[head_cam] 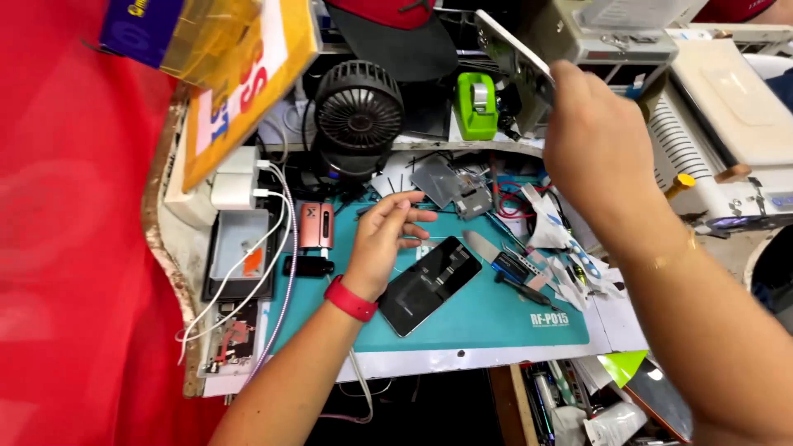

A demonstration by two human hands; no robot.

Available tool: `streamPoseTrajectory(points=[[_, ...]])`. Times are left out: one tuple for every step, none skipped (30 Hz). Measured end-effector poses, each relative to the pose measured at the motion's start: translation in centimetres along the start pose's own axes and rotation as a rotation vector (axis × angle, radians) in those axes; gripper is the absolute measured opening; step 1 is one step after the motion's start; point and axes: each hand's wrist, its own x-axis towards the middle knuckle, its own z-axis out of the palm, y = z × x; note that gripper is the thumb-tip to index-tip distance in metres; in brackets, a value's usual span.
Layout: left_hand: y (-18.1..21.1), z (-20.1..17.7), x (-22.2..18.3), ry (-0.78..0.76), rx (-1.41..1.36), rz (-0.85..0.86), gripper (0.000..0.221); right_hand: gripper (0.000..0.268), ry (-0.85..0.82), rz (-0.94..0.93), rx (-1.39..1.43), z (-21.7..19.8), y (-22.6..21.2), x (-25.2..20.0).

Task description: Disassembling a mobile phone to inspect and repair internal components at a dedicated workstation.

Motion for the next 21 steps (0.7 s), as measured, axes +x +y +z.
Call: streamPoseTrajectory(points=[[0.1, 0.0, 0.0, -0.001, 0.007, -0.007, 0.033, 0.033, -0.050, -0.044, -0.142, 1.1, 0.3, 1.7], [0.2, 0.0, -0.1, -0.002, 0.011, -0.015, 0.033, 0.039, -0.101, -0.088, -0.287, 2.2, 0.6, 3.3], [0.2, -0.1, -0.1, 0.001, 0.008, -0.011, 0.033, 0.039, -0.098, -0.094, -0.288, 3.0, 0.7, 4.6], [0.1, -0.1, -0.1, -0.009, 0.008, -0.013, 0.033, 0.029, -0.133, -0.090, -0.326, 3.8, 0.9, 5.9], [0.1, -0.1, -0.1, -0.019, 0.009, -0.015, 0.033, 0.021, -0.167, -0.087, -0.364, 4.6, 1.0, 7.2], [0.1, -0.2, -0.2, -0.016, 0.005, -0.011, 0.033, 0.021, -0.165, -0.093, -0.367, 5.4, 1.1, 8.2], [0.1, -0.2, -0.2, -0.019, 0.003, -0.015, 0.033, 0.019, -0.199, -0.069, -0.376, 6.3, 1.2, 9.2], [0.1, -0.2, -0.3, -0.023, 0.005, -0.022, 0.033, 0.018, -0.233, -0.041, -0.382, 7.2, 1.4, 10.1], [0.3, -0.2, -0.2, -0.022, 0.005, -0.020, 0.033, 0.018, -0.231, -0.042, -0.382, 7.4, 1.2, 10.9], [0.4, -0.2, -0.3, -0.025, 0.004, -0.025, 0.033, 0.021, -0.273, -0.021, -0.364, 7.7, 1.1, 11.4], [0.5, -0.2, -0.3, -0.028, 0.002, -0.029, 0.032, 0.023, -0.315, 0.000, -0.346, 7.9, 1.1, 12.0], [0.4, -0.2, -0.2, -0.032, 0.001, -0.027, 0.032, 0.023, -0.313, 0.001, -0.351, 8.4, 1.2, 12.3], [0.4, -0.3, -0.1, -0.038, -0.012, -0.033, 0.033, 0.022, -0.295, -0.007, -0.321, 8.9, 1.4, 12.7], [0.3, -0.3, -0.1, -0.042, -0.024, -0.040, 0.034, 0.021, -0.279, -0.017, -0.290, 9.5, 1.6, 13.0], [0.3, -0.3, -0.1, -0.045, -0.026, -0.039, 0.034, 0.021, -0.278, -0.016, -0.293, 10.2, 2.0, 13.2], [0.4, -0.3, -0.2, -0.041, -0.026, -0.049, 0.033, 0.022, -0.256, -0.045, -0.270, 10.9, 2.4, 13.4], [0.5, -0.3, -0.2, -0.037, -0.025, -0.059, 0.032, 0.023, -0.234, -0.074, -0.247, 11.6, 2.8, 13.6], [0.6, -0.3, -0.1, -0.038, -0.026, -0.061, 0.032, 0.023, -0.236, -0.073, -0.247, 11.5, 2.8, 13.8], [0.6, -0.3, 0.0, -0.037, -0.030, -0.064, 0.032, 0.022, -0.210, -0.080, -0.215, 11.5, 2.8, 14.0], [0.6, -0.3, -0.2, -0.035, -0.034, -0.073, 0.032, 0.023, -0.189, -0.086, -0.179, 11.6, 2.7, 14.0], [0.3, -0.4, 0.2, -0.033, -0.034, -0.082, 0.032, 0.023, -0.197, -0.084, -0.176, 12.0, 3.2, 14.0]])
